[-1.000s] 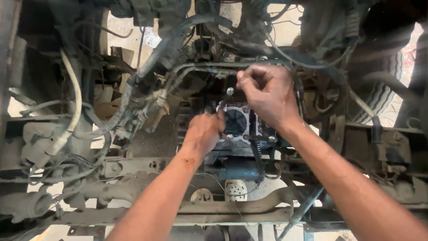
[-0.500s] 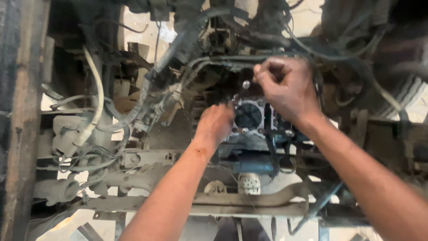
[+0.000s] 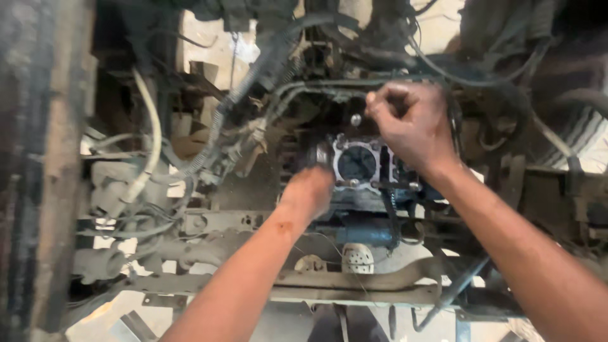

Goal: The person works underneath a vehicle, using a wrench to tighten bolts on an engine component. They manipulate hoses and wires to access the area and continue tightening fasteners on the engine block.

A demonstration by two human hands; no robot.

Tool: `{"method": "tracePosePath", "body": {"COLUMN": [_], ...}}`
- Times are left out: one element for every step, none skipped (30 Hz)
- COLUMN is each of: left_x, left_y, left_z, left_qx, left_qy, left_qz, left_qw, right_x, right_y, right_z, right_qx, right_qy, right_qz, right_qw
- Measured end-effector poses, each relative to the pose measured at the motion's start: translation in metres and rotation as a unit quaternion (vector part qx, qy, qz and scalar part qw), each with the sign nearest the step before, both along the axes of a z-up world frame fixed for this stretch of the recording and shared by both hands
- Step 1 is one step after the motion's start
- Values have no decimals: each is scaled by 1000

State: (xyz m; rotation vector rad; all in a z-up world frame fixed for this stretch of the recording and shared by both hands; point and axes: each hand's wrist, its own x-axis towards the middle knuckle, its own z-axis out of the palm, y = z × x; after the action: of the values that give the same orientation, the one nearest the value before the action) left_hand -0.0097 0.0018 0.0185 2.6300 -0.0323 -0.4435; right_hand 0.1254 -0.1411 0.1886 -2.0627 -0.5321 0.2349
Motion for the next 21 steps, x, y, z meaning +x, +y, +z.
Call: {"method": "tracePosePath", "body": {"left_x": [1,-4,-8,-10,-10,-12,-15,-15,-16,-17,-19,-23,-21,-14,-11,-13,-16,-19,-25,-29,-29], "left_y": [9,17,25,35,47,51,51,50,49,45,37,28,24,22,18,11,4,4,7,9,13], "left_z": [5,10,15,21,26,30,33,34,34,31,28,22,16,9,3,0,-1,1,5,9,12], "left_qx": [19,32,46,19,-7,-36,-52,-67,-82,-51,-19,9,26,43,60,59,58,62,51,41,32], "left_qy": [32,68,103,100,97,94,104,112,120,78,37,-3,0,2,5,26,47,67,100,130,159], "left_qz": [-38,-77,-117,-71,-26,20,24,27,30,2,-26,-53,-43,-34,-24,-51,-78,-104,-93,-83,-74], "left_qw": [999,994,987,992,995,995,993,991,989,996,999,999,999,998,998,997,994,990,989,987,984], "right_x": [0,-1,-2,-1,-1,-1,-2,-1,-1,0,0,0,2,2,1,0,0,-1,-3,-3,-2], "right_y": [2,0,-2,-2,-2,-3,-4,-3,-3,-3,-3,-5,-6,-7,-8,-8,-9,-7,-6,-5,-2], "right_z": [1,1,1,0,-1,-1,-2,-2,-2,-3,-4,-6,-9,-11,-12,-13,-12,-10,-7,-4,-3], "right_qx": [6,7,1,-4,-8,-9,-10,-10,-12,-13,-15,0,16,31,27,25,22,9,-6,-19,-18], "right_qy": [2,8,12,16,19,18,18,17,7,-4,-14,-29,-44,-58,-52,-46,-40,-35,-29,-26,-20], "right_qz": [1,1,-1,-1,-1,-1,-2,-2,-1,1,4,16,29,42,40,37,33,22,11,-2,-5], "right_qw": [1000,1000,1000,1000,1000,1000,1000,1000,1000,1000,1000,999,998,997,997,998,998,999,999,999,1000]}}
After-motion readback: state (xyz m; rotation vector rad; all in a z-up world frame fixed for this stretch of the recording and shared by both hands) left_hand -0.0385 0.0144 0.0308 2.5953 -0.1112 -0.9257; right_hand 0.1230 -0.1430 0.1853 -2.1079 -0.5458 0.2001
